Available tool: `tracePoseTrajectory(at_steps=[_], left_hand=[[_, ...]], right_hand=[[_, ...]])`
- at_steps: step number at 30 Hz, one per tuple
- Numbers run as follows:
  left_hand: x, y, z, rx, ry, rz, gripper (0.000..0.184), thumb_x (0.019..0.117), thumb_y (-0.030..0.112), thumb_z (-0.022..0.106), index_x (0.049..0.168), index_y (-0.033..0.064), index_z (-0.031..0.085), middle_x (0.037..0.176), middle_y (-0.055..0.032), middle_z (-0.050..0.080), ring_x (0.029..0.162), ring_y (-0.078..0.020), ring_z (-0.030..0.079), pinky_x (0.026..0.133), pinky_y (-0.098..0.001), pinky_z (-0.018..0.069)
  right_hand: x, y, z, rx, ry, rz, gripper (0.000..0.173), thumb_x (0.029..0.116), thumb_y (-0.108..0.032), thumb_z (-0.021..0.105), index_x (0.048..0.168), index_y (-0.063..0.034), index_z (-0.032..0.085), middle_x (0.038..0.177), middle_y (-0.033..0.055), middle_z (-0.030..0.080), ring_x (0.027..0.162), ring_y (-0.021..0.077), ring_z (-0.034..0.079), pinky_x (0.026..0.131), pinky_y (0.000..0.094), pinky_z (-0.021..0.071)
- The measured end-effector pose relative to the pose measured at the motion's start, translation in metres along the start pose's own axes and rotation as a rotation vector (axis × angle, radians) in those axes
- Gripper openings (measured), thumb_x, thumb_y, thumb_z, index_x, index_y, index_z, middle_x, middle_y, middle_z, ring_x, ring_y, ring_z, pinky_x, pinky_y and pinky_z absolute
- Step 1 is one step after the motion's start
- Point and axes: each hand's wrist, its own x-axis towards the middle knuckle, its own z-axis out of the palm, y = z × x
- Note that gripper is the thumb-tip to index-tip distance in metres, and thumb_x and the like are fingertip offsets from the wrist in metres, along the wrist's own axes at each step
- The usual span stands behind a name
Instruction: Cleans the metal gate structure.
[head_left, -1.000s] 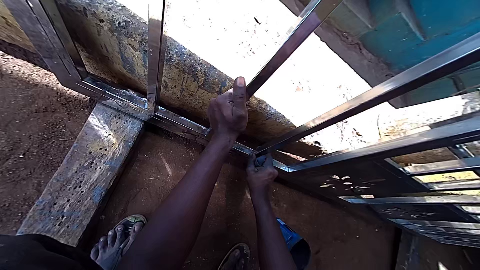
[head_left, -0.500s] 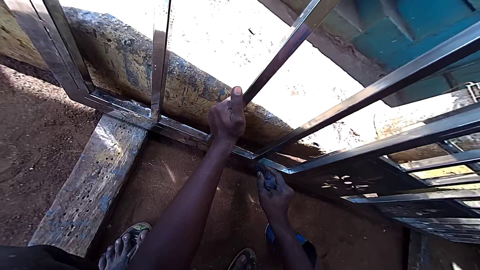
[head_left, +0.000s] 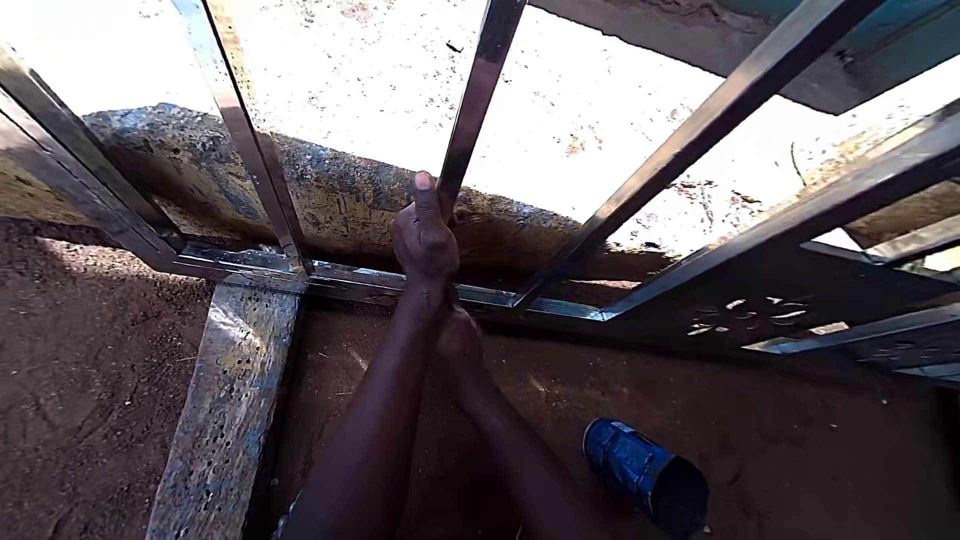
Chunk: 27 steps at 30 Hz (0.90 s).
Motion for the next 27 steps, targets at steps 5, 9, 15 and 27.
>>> tracePoseTrajectory(at_steps=[5,9,15,27], left_hand=[[0.000,0.001,0.000,-0.088,-0.018,0.012,0.062,0.1094,0.052,0.017,0.065,0.0205,0.045,0.051,0.0082,0.043,0.043,-0.0060,0.042,0.043,-0.0267,0.0370],[-0.003,0.004,0.003,-0.076,0.026,-0.017,0.061,0.1090,0.052,0.018,0.063,0.0211,0.045,0.050,0.0083,0.042,0.043,-0.0063,0.041,0.043,-0.0277,0.0370],[-0.001,0.003,0.001,-0.123,-0.014,0.001,0.059,0.1100,0.048,0.017,0.064,0.0211,0.044,0.051,0.0092,0.042,0.042,-0.0042,0.040,0.043,-0.0241,0.0360],[0.002,0.004,-0.006,-0.268,-0.118,-0.124,0.063,0.1094,0.051,0.012,0.065,0.0194,0.044,0.049,0.0066,0.041,0.040,-0.0071,0.038,0.041,-0.0246,0.0363]], right_hand=[[-0.003,0.040,-0.029,-0.150,0.060,0.081,0.054,0.0949,-0.009,0.067,0.147,-0.0053,0.055,0.147,0.0208,0.056,0.085,0.0402,0.073,0.071,0.0563,0.0597],[0.000,-0.012,-0.018,-0.032,-0.189,0.169,0.045,0.1069,-0.021,0.051,0.150,-0.0093,0.049,0.119,0.0218,0.069,0.099,0.0389,0.070,0.088,0.0555,0.0555],[-0.005,0.062,-0.043,-0.297,0.105,0.004,0.042,0.0964,-0.017,0.066,0.139,-0.0134,0.066,0.144,0.0107,0.062,0.105,0.0389,0.071,0.073,0.0564,0.0584],[0.007,0.040,-0.050,-0.299,0.007,0.117,0.034,0.1033,-0.027,0.055,0.129,-0.0081,0.068,0.133,0.0132,0.065,0.095,0.0350,0.071,0.070,0.0530,0.0573]])
